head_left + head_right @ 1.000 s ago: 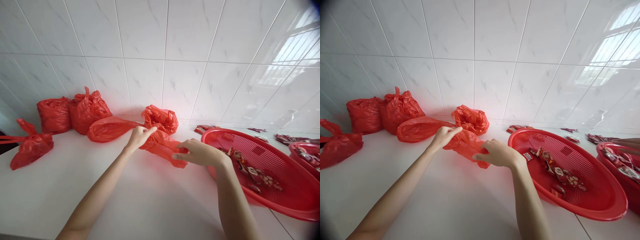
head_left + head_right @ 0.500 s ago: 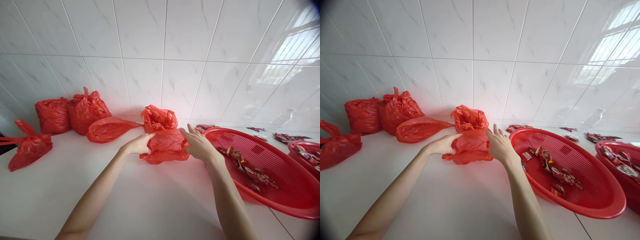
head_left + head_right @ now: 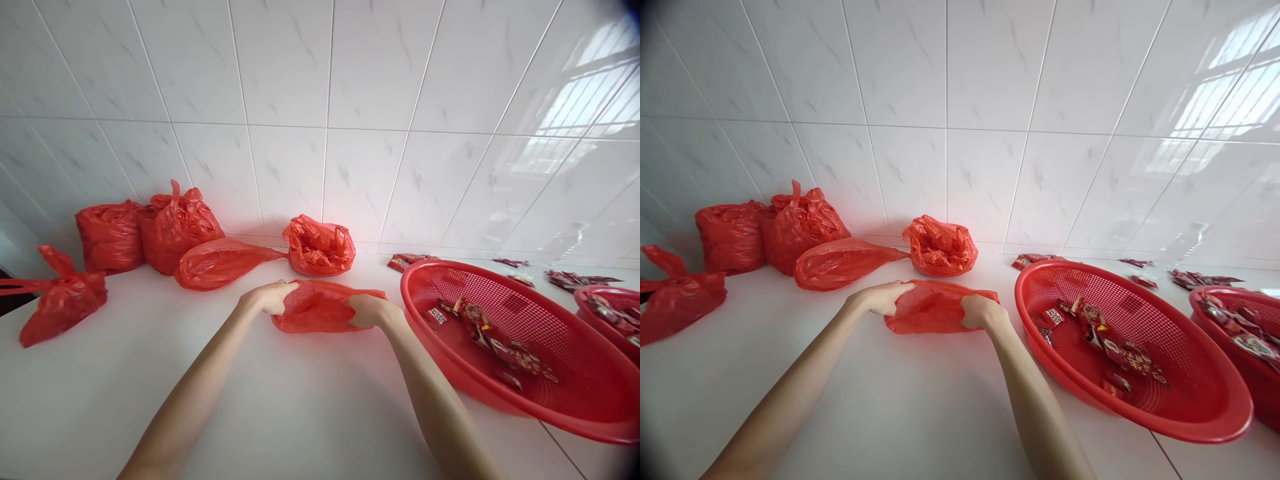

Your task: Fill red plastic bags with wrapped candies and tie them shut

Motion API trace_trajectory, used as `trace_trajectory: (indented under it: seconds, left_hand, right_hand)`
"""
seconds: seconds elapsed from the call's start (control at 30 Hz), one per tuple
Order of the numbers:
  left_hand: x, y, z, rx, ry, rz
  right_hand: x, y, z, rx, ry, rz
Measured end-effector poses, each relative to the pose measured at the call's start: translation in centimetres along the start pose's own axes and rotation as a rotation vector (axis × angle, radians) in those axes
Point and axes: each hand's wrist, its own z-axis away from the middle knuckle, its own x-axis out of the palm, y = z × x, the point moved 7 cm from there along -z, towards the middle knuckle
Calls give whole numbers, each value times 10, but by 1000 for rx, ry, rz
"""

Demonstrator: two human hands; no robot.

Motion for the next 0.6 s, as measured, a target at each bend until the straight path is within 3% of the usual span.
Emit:
trace_trajectory:
  seconds: [0.1,0.17,0.33,0.47,0.6]
  left_hand:
    - [-11,-13,1,-46,29,-20]
    - [-18,-7,4,-18,32,-35]
    - [-33,56,20,287,259,27]
    - [-6,95,20,474,156,93]
    - [16,99,13,426,91,19]
  right_hand:
    - [4,0,0,13,-39,3]
    - [5,-1,0,7,-53,6]
    - [4,-4,0,-19,-45,-1]
    - [2,-8,5,-57,-30,6]
    - [0,-11,10,-77,-33,18]
